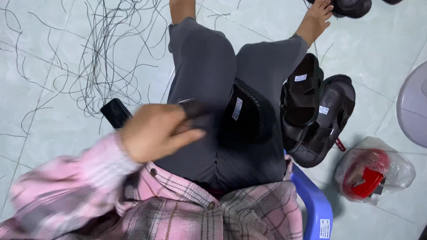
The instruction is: The person sits on the floor and sews a brown sandal using a needle and thread. They repeatedly push the needle through the sandal's strap and pull the thread to secure the stitching.
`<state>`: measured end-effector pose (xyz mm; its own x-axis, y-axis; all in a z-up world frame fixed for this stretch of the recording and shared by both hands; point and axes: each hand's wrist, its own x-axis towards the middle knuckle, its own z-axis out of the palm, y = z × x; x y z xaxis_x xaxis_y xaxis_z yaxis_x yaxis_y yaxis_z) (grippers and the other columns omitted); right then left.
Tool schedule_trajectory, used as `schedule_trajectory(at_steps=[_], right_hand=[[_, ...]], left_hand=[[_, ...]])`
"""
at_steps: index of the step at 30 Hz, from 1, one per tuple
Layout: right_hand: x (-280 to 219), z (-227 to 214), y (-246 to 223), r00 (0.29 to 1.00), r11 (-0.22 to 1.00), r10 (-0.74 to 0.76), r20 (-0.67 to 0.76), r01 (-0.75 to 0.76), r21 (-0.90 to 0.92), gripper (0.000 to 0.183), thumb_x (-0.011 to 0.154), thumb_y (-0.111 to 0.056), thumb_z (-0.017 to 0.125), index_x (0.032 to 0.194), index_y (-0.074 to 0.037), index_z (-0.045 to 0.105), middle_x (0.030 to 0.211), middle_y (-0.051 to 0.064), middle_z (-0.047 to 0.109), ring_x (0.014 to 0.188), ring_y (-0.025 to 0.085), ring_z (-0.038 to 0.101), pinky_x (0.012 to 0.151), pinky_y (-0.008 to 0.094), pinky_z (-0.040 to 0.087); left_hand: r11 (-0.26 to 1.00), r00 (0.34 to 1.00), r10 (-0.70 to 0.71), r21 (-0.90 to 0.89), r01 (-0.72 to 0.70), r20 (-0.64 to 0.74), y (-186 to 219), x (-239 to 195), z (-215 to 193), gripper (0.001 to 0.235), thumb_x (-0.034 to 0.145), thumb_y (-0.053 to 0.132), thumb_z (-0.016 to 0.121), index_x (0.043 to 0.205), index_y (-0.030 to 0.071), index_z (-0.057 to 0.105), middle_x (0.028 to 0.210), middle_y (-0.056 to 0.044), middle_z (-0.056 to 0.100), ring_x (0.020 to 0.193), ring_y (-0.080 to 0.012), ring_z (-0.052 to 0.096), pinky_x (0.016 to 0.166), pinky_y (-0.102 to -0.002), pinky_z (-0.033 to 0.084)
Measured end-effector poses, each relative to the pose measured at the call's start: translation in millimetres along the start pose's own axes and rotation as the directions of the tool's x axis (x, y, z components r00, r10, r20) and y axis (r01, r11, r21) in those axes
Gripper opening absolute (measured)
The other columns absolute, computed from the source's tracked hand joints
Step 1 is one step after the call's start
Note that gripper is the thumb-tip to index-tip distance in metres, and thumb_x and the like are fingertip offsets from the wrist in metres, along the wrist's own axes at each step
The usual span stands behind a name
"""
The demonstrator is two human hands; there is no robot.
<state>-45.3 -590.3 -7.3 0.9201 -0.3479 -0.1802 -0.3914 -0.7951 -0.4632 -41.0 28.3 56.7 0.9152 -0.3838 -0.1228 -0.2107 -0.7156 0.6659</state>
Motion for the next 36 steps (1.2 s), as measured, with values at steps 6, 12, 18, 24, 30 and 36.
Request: schedule_trajectory(at_steps=[6,12,18,24,30,36], right_hand=[[-57,46,-159,0.860,0.847,-0.511,0.022,0.507,-0.162,0.021,0.100,0.004,0.063,0.121,0.004,0.066,0.126,0.021,0.062,0.120,0.035,0.055,0.101,0.043,0.040],[-108,92,-289,0.612,0.708,-0.702,0.365,0.543,0.452,0.016,0.080,-0.015,0.066,0.095,-0.009,0.067,0.089,0.006,0.059,0.080,0.018,0.058,0.073,0.027,0.045],[-129,106,-303,0.741,-0.106,-0.565,0.363,-0.502,0.858,0.034,0.087,-0.027,0.062,0.061,-0.012,0.046,0.082,0.016,0.051,0.078,0.020,0.058,0.043,0.011,0.035],[-132,80,-310,0.840,0.333,-0.498,0.217,-0.047,0.942,0.030,0.087,-0.023,0.051,0.061,-0.009,0.045,0.054,0.006,0.045,0.051,0.022,0.047,0.055,0.037,0.043],[-120,22,-356,0.748,0.749,-0.655,0.102,0.627,0.215,0.012,0.081,0.004,0.055,0.080,0.003,0.067,0.082,0.010,0.068,0.044,0.012,0.050,0.041,0.024,0.039],[-112,22,-332,0.696,0.758,-0.531,0.485,0.645,-0.096,0.033,0.082,-0.015,0.052,0.115,-0.015,0.057,0.099,0.004,0.060,0.082,0.022,0.061,0.072,0.036,0.046]], left_hand=[[0.431,0.815,0.539,-0.901,-0.051,0.211,13,15,-21,0.036,0.091,0.037,0.051,0.098,0.004,0.064,0.077,-0.001,0.063,0.060,-0.0091,0.054,0.054,-0.022,0.044],[0.803,0.924,-0.240,-0.595,0.018,-0.297,-6,68,-5,0.044,0.094,0.026,0.047,0.052,0.013,0.049,0.046,0.003,0.051,0.044,-0.0070,0.048,0.053,-0.022,0.040],[-0.228,0.863,-0.493,-0.940,-0.252,-0.112,-70,112,-5,0.025,0.095,0.025,0.041,0.095,0.005,0.057,0.060,0.001,0.053,0.047,-0.0066,0.048,0.058,-0.031,0.057],[0.128,0.699,-0.666,-0.964,-0.234,-0.259,-57,89,1,0.027,0.093,0.024,0.048,0.095,0.001,0.063,0.051,0.001,0.048,0.039,-0.0075,0.045,0.042,-0.023,0.047],[0.981,0.905,0.055,0.148,-0.129,0.422,65,48,22,0.067,0.087,0.063,0.025,0.059,0.013,0.061,0.067,0.003,0.060,0.045,-0.0158,0.056,0.035,-0.031,0.037],[0.621,0.829,-0.534,-0.587,0.519,0.168,-76,2,-51,0.042,0.083,0.024,0.053,0.123,0.014,0.050,0.107,0.001,0.064,0.092,-0.0094,0.065,0.085,-0.021,0.051]])
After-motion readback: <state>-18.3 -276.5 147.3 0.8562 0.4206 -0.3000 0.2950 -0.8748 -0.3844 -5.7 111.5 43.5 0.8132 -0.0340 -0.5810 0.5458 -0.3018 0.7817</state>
